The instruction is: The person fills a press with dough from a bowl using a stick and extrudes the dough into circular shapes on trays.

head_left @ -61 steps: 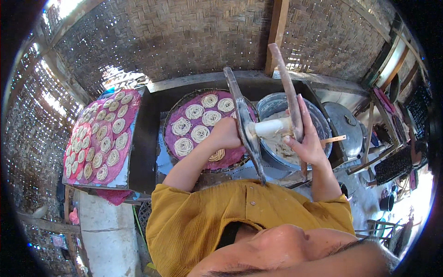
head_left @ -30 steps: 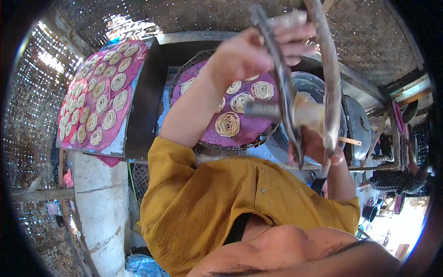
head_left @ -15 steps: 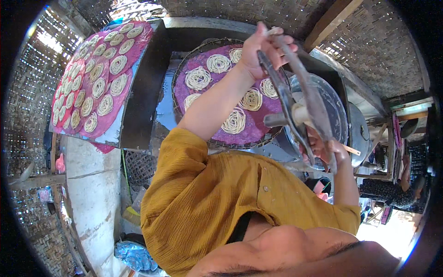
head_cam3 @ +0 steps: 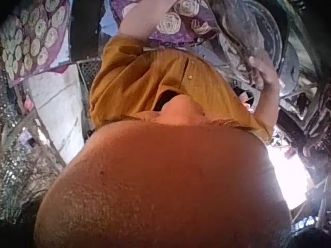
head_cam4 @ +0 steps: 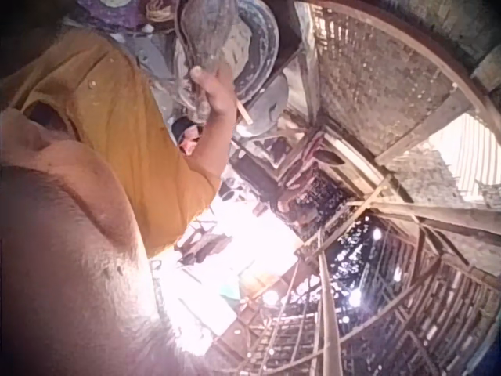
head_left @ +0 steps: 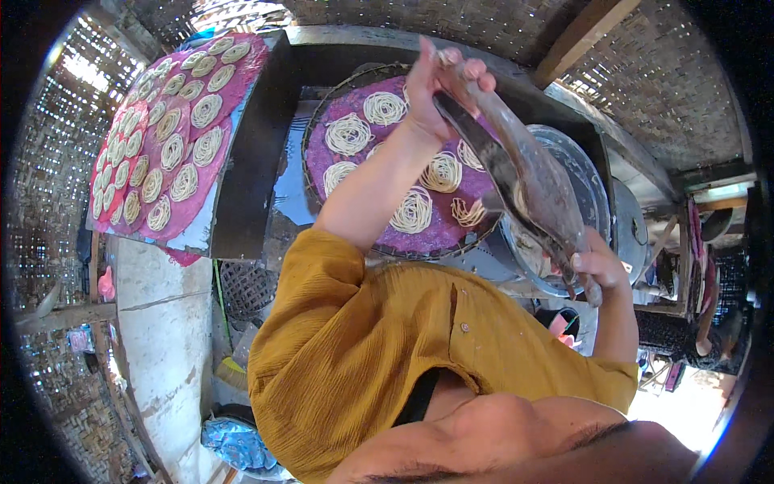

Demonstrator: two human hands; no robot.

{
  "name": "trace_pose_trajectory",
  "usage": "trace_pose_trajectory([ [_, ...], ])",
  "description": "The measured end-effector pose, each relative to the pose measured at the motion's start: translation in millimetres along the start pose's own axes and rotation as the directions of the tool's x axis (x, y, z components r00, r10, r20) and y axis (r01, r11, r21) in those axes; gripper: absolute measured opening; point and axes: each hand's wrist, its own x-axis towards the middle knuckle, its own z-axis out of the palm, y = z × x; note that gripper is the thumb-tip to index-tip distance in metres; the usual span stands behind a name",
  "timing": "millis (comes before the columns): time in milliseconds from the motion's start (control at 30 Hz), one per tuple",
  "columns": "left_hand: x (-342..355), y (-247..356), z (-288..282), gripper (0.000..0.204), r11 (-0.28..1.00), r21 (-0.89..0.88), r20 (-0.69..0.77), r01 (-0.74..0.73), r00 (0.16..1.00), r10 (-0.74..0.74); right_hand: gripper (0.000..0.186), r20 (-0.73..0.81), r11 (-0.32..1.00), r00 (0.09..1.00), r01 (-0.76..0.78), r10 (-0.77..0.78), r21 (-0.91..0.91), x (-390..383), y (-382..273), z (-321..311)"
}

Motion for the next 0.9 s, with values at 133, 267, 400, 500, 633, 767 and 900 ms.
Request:
trace_pose_trajectory([
  [133,1,18,11,0.038,0.999,0.025,0.08,-0.03,0.996,0.028,0.066,0.049,0.998,0.999,-0.001,0.004,-0.055,6,1,3],
  [267,-8,19,12,0.042,1.0,-0.004,0.148,0.007,0.989,-0.006,0.076,0.03,0.999,0.999,0.018,-0.016,-0.051,-4,5,10],
  [400,-14,5,21,0.041,0.996,-0.084,0.155,0.014,0.988,-0.001,0.071,0.066,0.966,0.997,-0.023,0.041,-0.257,-18,4,-14],
  [500,-6,5,20,0.042,0.992,-0.12,0.253,0.031,0.967,0.0,0.071,-0.001,0.966,0.999,0.036,-0.038,-0.254,-23,-13,-6],
  [633,1,22,29,0.038,1.0,0.016,0.417,-0.007,0.909,-0.001,0.072,-0.034,0.942,0.997,0.057,-0.072,-0.332,-15,-21,0],
  [767,-6,38,35,0.036,0.995,0.086,0.412,-0.04,0.911,0.001,0.075,-0.032,0.946,0.997,0.051,-0.064,-0.321,-10,-18,12],
  [900,-25,30,41,0.037,0.994,0.107,0.35,-0.008,0.936,-0.03,0.077,0.076,0.962,0.997,0.034,-0.013,-0.27,-16,-9,14],
])
